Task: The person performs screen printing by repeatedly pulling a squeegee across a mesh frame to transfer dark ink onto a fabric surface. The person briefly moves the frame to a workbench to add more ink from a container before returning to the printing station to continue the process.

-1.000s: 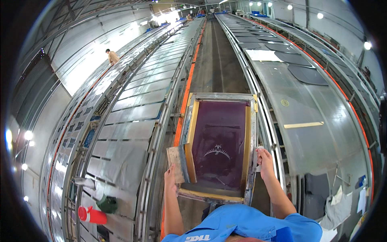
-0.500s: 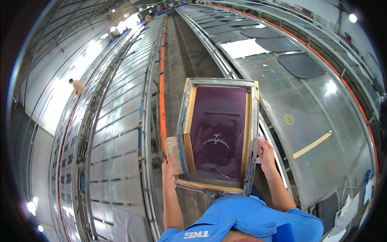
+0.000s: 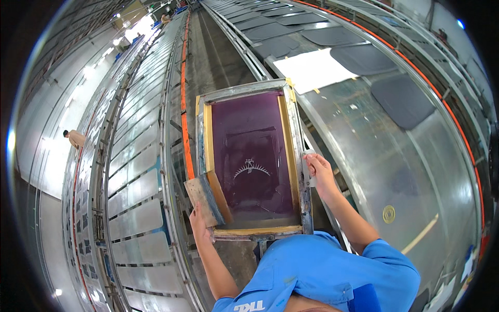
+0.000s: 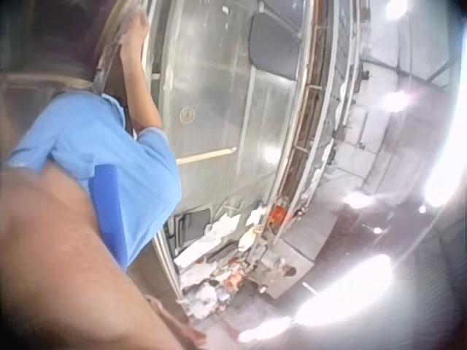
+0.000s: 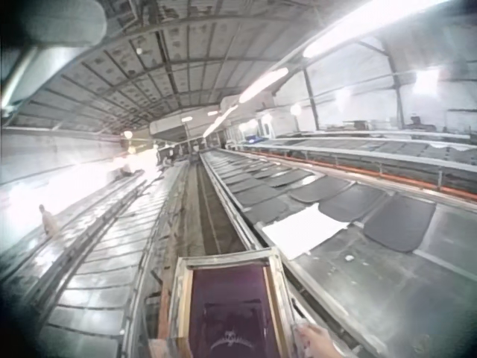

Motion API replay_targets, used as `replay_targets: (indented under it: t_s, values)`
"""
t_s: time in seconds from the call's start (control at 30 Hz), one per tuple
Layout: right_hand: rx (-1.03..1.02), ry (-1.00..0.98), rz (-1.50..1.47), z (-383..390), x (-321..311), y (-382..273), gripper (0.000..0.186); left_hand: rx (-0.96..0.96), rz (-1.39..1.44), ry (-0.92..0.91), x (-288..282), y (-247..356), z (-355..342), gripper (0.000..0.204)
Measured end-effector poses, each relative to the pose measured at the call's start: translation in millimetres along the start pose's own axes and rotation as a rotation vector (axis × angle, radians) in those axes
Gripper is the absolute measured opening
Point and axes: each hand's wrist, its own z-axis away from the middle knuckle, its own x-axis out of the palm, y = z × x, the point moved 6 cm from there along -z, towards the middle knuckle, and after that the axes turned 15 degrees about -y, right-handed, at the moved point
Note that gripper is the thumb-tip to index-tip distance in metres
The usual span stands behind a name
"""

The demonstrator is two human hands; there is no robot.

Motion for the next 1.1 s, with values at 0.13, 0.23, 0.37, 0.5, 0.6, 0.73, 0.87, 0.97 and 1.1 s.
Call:
replay_targets:
  t_s: [0.13, 0.23, 0.37, 0.5, 0.6, 0.73, 0.87, 0.97, 1.1]
  values:
    - [0.041, -0.030, 0.030, -107.7, 13.8, 11.2, 0.018, -0.056, 0.062, 0.034, -11.4, -15.6, -95.3, 0.054]
    - [0.026, -0.028, 0.041, -194.7, 22.3, 27.4, 0.018, -0.040, 0.106, 0.065, -7.0, 1.2, -172.1, 0.055]
    - [0.008, -0.046, -0.009, -321.8, 56.7, 22.6, 0.019, -0.023, -0.001, 0.068, -17.5, 43.0, -304.0, 0.054]
    - [0.025, 0.035, -0.062, -396.0, 75.7, 7.0, 0.019, -0.055, -0.007, -0.012, 7.3, 101.6, -403.9, 0.054]
    - [-0.012, 0.021, -0.108, -443.5, 77.2, 5.9, 0.021, -0.061, -0.019, -0.092, 6.3, 114.6, -474.6, 0.056]
    - [-0.067, 0.232, -0.158, -513.4, 57.9, 24.1, 0.019, -0.100, -0.098, -0.144, 34.3, 134.3, -577.6, 0.057]
    - [-0.094, 0.274, -0.185, -592.3, 39.5, 17.9, 0.028, -0.042, -0.155, -0.200, 73.0, 155.3, -690.0, 0.061]
    - [-0.150, 0.304, -0.198, -664.3, 22.4, 4.1, 0.033, 0.002, -0.168, -0.266, 112.2, 175.1, -783.0, 0.064]
    - [-0.198, 0.354, -0.199, -758.7, 0.8, -34.3, 0.036, 0.067, -0.168, -0.341, 204.3, 229.9, -878.6, 0.055]
